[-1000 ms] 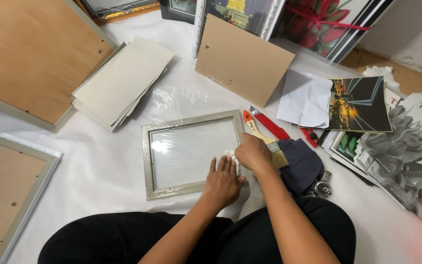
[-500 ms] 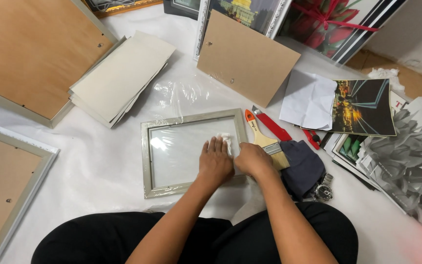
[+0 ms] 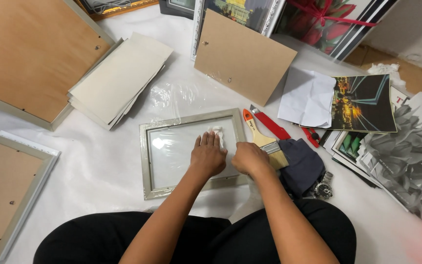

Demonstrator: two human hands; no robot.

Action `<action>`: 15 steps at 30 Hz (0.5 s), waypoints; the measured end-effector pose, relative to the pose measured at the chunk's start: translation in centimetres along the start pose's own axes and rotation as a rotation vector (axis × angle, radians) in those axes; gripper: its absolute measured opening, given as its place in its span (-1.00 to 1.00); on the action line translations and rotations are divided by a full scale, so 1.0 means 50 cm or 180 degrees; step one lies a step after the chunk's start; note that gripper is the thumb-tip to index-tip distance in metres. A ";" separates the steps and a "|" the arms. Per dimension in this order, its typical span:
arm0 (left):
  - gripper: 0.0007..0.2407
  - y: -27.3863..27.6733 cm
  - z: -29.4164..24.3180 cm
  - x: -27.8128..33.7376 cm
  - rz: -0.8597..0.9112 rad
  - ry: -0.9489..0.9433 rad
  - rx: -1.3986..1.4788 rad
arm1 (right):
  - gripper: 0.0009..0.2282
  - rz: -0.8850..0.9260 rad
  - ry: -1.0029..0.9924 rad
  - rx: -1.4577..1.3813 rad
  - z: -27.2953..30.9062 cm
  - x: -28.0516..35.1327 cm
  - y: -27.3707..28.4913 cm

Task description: Cleaning the glass of picture frames using a brush and a cloth to remove dust and smudges.

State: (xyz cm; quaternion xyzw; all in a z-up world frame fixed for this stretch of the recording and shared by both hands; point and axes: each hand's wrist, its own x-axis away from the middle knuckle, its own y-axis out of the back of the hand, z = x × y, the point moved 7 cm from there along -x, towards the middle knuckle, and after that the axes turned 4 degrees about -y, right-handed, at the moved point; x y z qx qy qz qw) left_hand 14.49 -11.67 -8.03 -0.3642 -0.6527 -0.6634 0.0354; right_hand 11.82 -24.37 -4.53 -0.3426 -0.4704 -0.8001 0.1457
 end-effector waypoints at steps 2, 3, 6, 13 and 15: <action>-0.43 -0.001 -0.009 0.053 0.0051 -0.0039 0.0054 | -0.50 0.0015 0.0005 0.0046 -0.005 -0.011 -0.009; -0.43 -0.004 -0.016 0.079 0.0111 -0.0098 0.0114 | -0.50 0.0033 -0.0013 0.0091 -0.009 -0.017 -0.014; -0.42 -0.021 -0.033 0.150 0.0347 -0.0209 0.0082 | -0.52 -0.0046 0.0079 0.0224 -0.012 -0.016 -0.017; -0.37 -0.107 -0.032 0.220 0.0522 -0.0269 0.0131 | -0.55 -0.0142 0.0159 0.0270 0.023 0.019 -0.017; -0.30 -0.146 -0.024 0.188 -0.0479 -0.0455 0.0129 | -0.72 -0.0292 -0.0076 0.0582 0.037 0.042 -0.002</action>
